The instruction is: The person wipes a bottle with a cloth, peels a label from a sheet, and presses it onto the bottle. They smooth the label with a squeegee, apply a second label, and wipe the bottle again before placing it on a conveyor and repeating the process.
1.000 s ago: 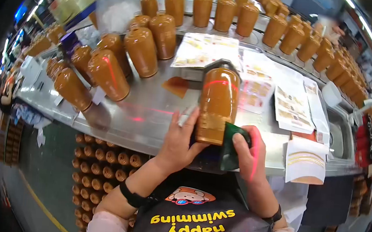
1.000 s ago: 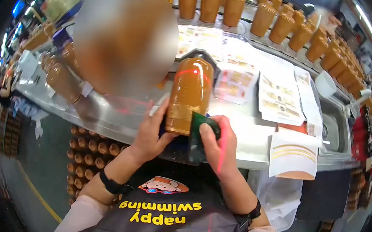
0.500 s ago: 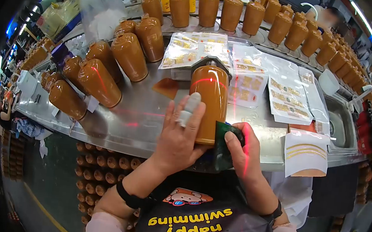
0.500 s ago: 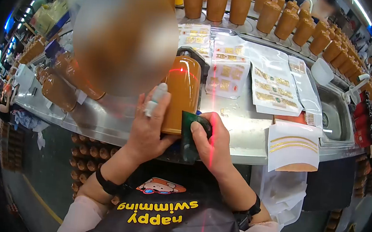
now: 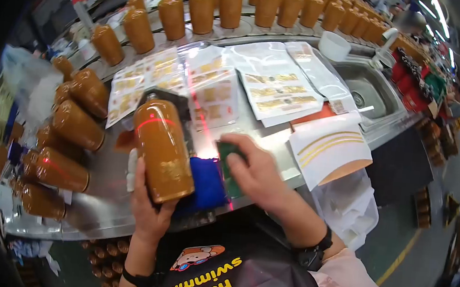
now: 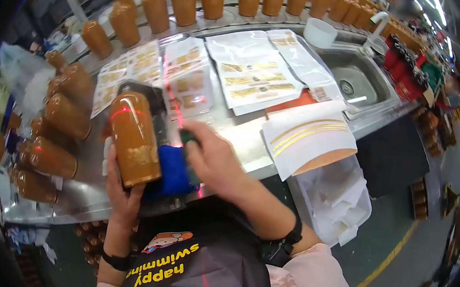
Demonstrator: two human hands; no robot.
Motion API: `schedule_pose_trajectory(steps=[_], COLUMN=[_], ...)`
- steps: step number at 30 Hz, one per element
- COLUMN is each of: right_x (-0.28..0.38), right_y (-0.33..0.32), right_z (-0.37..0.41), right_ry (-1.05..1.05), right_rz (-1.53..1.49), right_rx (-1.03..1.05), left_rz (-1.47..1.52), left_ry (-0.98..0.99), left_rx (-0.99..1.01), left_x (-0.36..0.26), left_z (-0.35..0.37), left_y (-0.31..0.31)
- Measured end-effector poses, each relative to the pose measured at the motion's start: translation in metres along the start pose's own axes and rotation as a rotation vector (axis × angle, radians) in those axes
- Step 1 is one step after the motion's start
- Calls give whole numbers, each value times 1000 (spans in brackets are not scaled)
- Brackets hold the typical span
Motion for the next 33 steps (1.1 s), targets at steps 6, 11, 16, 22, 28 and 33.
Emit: schedule_pose_trajectory(steps=[6, 11, 16, 22, 28, 33], right_x=[-107, -215, -247, -235, -258, -286], right_y=[-197, -296, -276, -275, -370, -378], right_z=[-68, -156, -227, -199, -156, -166], right_ry=[92, 543, 506, 436, 576, 783], right_rz=[841, 1200, 1331, 1363, 1295, 1118], right_rx=[-145, 28, 140, 248, -53, -81], left_rz=[236, 289, 225, 239, 299, 283], left_ry=[-155, -155, -178, -228, -280, -310], left_rx=[-16, -2, 7, 1, -68, -53], left_x=[17, 19, 21, 36, 49, 46], left_z=[16, 20, 23, 41, 50, 46], left_y=[9, 10, 11, 14, 12, 9])
Point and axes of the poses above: each hand's wrist, its own z-axis away from the middle knuckle, its own y-axis out of the palm, x = y × z, the point moved 6 cm from there along -z, towards the middle knuckle, and after that the axes turned 5 degrees about x, right-handed, at the moved point
